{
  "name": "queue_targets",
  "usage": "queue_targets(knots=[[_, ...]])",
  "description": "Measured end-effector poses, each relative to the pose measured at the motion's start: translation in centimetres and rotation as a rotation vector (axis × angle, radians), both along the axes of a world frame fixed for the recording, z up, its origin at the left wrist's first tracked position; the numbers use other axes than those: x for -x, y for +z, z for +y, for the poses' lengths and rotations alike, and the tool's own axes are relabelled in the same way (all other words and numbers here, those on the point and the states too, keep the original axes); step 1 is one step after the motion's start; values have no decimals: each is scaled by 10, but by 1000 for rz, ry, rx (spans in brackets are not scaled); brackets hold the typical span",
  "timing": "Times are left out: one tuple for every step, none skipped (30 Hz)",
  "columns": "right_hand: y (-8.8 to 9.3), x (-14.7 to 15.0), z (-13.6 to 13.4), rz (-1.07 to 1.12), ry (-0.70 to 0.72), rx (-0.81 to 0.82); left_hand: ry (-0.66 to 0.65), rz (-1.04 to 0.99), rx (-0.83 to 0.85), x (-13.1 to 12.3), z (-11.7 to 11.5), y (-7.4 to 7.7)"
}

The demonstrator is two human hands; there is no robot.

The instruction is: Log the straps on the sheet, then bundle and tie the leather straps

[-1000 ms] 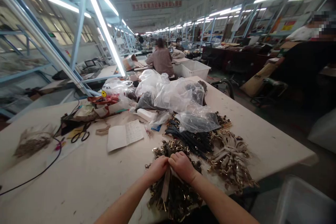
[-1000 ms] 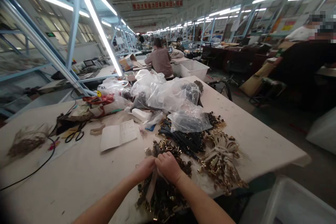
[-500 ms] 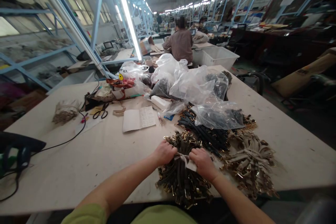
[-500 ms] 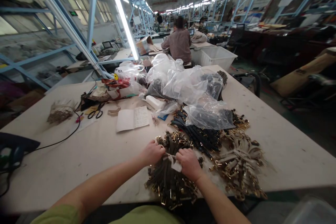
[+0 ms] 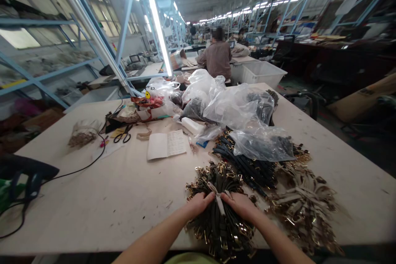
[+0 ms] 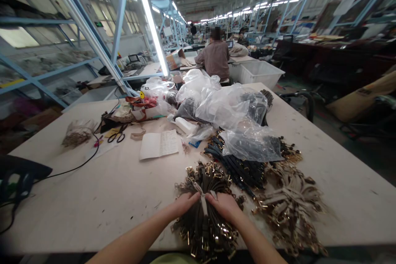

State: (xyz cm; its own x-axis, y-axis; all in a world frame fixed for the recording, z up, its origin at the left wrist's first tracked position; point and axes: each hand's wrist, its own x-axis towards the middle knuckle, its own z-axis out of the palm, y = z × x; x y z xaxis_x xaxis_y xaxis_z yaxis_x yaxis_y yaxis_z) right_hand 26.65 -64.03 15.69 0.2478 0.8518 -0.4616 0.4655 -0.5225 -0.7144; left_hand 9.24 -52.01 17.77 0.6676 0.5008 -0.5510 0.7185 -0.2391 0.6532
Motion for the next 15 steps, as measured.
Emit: queue_targets(knots=[[-2,-1,5,181,-32,24,63,-16,74,-3,0,-2],[-3,-2,9,336,-57,50,118,-21,153,-6,1,-4],[-4,-4,13,465,-76,92,165,-13,240,-8,3,-5],[-5,-4,17,569,-94,147,203,6,336,-9,5,-6],[-5,-4,20,652,-111,195,234,25,444,-9,8,-8],[-4,-3,22,727,-135,228,260,25,559,-9,10,-11],[-4,0,25,804,-169,238,285,2,667,-8,12,-15],[-3,4,26,862,-209,228,313,-43,749,-7,12,-19],[-2,9,27,886,-246,196,348,-99,793,-5,11,-24],[0,15,27,869,-276,150,391,-157,808,-2,9,-28],[1,22,27,839,-301,108,429,-205,810,1,7,-30],[4,27,25,812,-323,74,452,-245,812,4,4,-30],[6,32,22,796,-340,46,456,-282,827,9,2,-28],[10,36,18,797,-350,25,441,-313,853,13,1,-23],[14,38,13,811,-354,12,409,-340,882,19,0,-16]])
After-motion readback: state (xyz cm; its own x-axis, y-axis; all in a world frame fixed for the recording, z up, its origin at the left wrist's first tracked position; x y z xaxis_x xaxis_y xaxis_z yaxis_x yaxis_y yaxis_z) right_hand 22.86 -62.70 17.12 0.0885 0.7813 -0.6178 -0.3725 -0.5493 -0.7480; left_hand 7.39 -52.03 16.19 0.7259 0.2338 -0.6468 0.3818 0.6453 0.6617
